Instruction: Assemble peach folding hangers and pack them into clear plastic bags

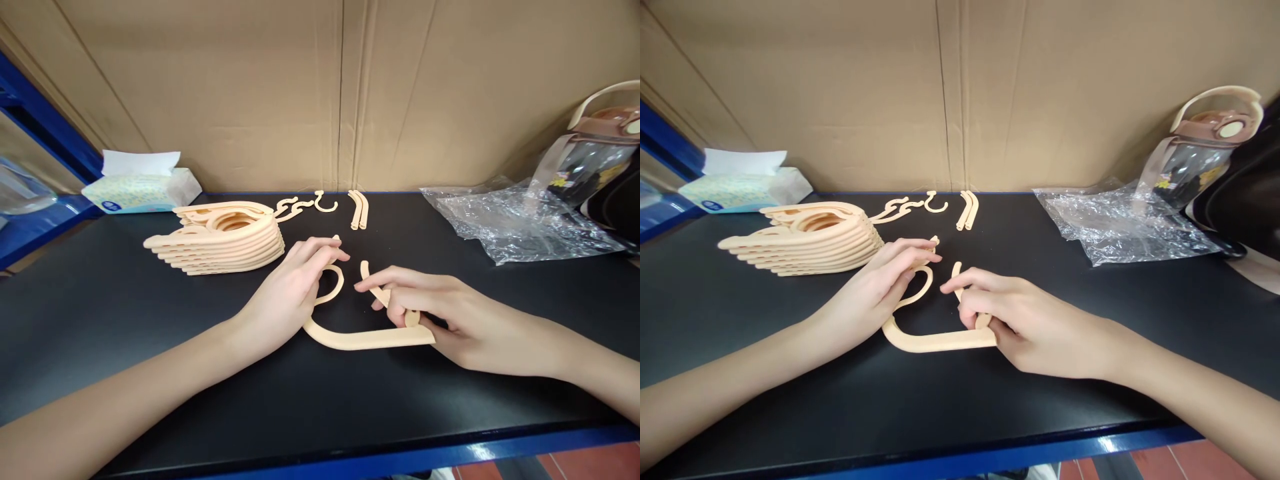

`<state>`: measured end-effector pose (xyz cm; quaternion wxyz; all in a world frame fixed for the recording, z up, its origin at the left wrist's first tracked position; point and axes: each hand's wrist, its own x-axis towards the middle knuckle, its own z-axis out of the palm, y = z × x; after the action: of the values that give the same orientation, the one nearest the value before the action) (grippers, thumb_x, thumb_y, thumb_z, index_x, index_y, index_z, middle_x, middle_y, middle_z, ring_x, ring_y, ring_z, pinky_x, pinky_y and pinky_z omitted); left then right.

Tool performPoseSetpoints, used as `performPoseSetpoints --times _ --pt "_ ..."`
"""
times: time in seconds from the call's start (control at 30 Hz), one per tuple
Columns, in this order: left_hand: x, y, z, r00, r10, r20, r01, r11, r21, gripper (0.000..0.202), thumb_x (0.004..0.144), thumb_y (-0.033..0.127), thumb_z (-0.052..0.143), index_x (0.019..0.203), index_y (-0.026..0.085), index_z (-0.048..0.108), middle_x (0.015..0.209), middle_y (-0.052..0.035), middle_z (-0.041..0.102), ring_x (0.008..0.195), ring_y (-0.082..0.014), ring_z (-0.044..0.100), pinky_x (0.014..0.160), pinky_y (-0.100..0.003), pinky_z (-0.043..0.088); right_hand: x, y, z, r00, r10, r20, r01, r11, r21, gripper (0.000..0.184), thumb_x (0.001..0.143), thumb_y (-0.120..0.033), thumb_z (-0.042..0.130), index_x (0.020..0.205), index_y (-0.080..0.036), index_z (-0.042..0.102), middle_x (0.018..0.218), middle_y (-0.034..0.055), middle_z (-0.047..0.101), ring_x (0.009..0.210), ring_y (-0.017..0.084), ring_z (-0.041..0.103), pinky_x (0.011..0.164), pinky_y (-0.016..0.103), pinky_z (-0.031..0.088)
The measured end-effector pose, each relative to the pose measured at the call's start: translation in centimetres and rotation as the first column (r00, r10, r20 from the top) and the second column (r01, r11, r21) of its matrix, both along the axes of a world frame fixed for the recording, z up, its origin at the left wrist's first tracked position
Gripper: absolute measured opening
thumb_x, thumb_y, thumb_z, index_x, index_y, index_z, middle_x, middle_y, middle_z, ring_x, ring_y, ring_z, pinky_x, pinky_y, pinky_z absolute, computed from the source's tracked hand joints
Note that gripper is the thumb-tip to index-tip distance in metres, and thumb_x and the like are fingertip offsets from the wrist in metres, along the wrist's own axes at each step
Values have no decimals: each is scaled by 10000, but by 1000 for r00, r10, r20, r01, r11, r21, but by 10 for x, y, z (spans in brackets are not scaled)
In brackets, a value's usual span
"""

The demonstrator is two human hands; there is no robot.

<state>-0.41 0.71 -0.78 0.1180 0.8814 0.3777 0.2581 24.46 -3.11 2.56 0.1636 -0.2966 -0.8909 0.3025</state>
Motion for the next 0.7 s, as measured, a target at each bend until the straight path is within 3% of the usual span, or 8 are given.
performPoseSetpoints --times 0.2,0.37,0.47,0.57,0.7 --pt "-4 1 -3 997 -40 -67 39 999 -16 654 846 -73 318 1334 316 511 1481 -20 417 1359 -203 396 1106 -431 393 0 5 1 996 68 -65 -75 992 -106 345 750 117 365 806 -215 440 1210 49 571 1164 141 536 925 278 424" --pt "-4 2 -6 995 -62 -85 61 998 -10 619 824 -79 333 1228 307 597 1463 -13 436 1347 -216 407 1082 -437 419 1 7 2 984 69 -161 -105 969 -222 250 871 -3 369 915 -212 498 1065 35 620 910 136 575 765 279 464" --pt "-5 1 -5 996 -56 -75 56 998 -8 617 802 -88 322 1231 276 574 1429 -17 461 1317 -205 424 1071 -421 436 0 5 1 996 28 -89 -40 989 -144 40 930 -189 518 958 -209 540 1022 29 593 856 132 559 742 270 460" --pt "-4 0 -3 995 -54 -79 52 998 -21 595 785 -88 315 1202 252 570 1402 -22 476 1305 -202 428 1055 -408 453 -1 4 -2 1000 -3 7 3 998 -68 172 864 -313 669 969 -216 575 1075 26 530 819 113 548 688 245 455" --pt "-3 -2 0 995 -49 -89 46 998 -37 589 776 -90 308 1186 239 574 1404 -23 475 1305 -203 428 1061 -411 450 -1 4 -3 1000 11 27 -9 998 -63 285 799 -389 742 977 -226 592 1062 13 498 822 111 547 695 240 465"
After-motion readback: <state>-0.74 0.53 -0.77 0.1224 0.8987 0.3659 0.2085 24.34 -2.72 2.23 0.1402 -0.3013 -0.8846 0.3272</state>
